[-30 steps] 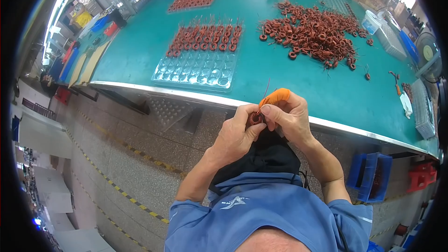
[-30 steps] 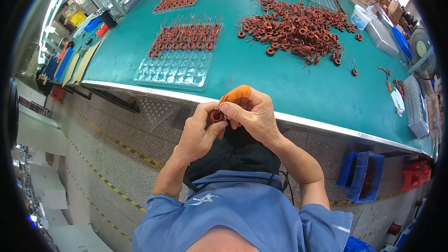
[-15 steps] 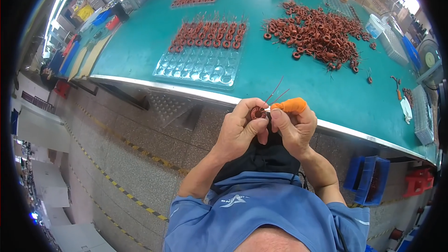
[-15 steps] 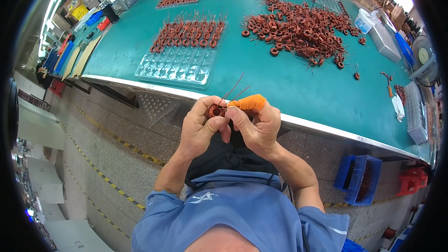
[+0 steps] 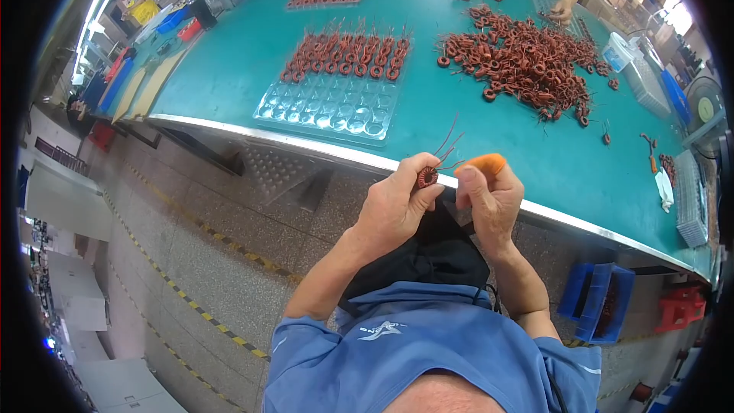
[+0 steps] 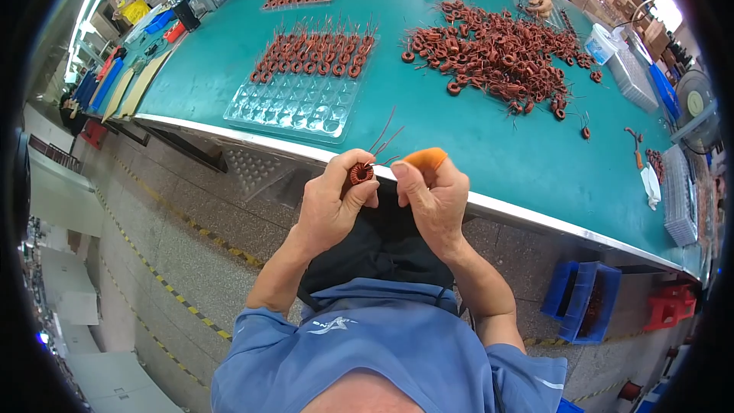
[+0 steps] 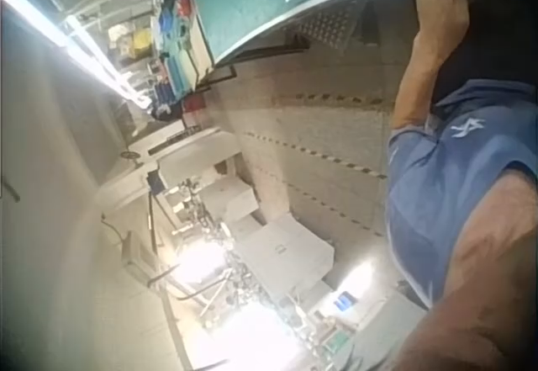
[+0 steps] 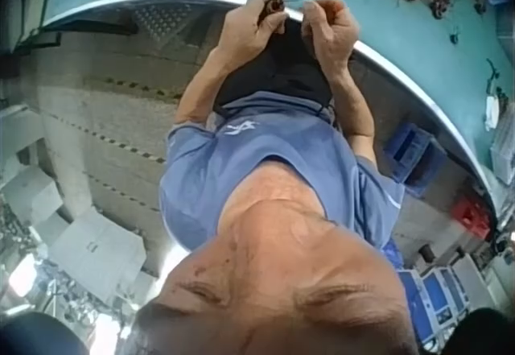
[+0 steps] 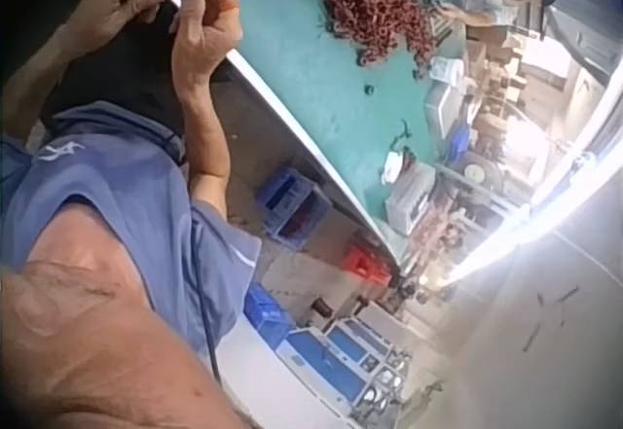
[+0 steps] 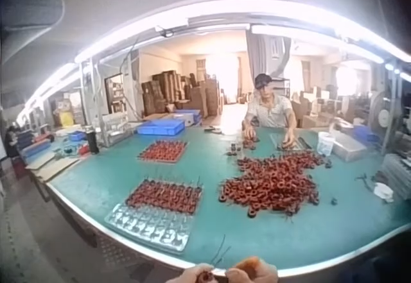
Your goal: The person is assembling electronic components by threading wires through small toroidal cores and placing them into a tray.
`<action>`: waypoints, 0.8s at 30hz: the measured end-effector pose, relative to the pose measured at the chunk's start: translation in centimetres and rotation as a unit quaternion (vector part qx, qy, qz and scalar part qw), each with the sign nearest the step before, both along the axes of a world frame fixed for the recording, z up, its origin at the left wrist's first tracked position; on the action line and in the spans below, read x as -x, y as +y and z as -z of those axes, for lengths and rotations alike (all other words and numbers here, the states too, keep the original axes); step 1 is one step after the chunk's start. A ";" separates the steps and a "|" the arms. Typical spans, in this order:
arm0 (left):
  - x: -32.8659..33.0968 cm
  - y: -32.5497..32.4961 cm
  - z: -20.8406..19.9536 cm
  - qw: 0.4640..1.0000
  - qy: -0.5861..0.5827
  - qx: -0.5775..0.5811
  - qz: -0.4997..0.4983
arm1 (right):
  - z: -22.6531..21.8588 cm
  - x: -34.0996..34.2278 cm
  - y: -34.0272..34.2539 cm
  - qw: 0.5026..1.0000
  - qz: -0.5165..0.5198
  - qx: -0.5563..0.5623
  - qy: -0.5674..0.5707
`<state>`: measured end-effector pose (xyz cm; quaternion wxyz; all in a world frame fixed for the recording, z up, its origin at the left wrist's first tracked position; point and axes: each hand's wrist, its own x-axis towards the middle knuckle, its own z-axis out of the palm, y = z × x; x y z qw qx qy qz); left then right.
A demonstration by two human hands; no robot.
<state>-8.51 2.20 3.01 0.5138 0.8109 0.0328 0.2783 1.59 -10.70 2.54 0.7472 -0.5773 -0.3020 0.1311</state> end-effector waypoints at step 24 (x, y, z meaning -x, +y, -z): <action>-3.0 0.5 1.3 0.943 -0.118 -0.294 -0.107 | 0.1 -0.4 3.0 0.872 0.242 0.034 -0.425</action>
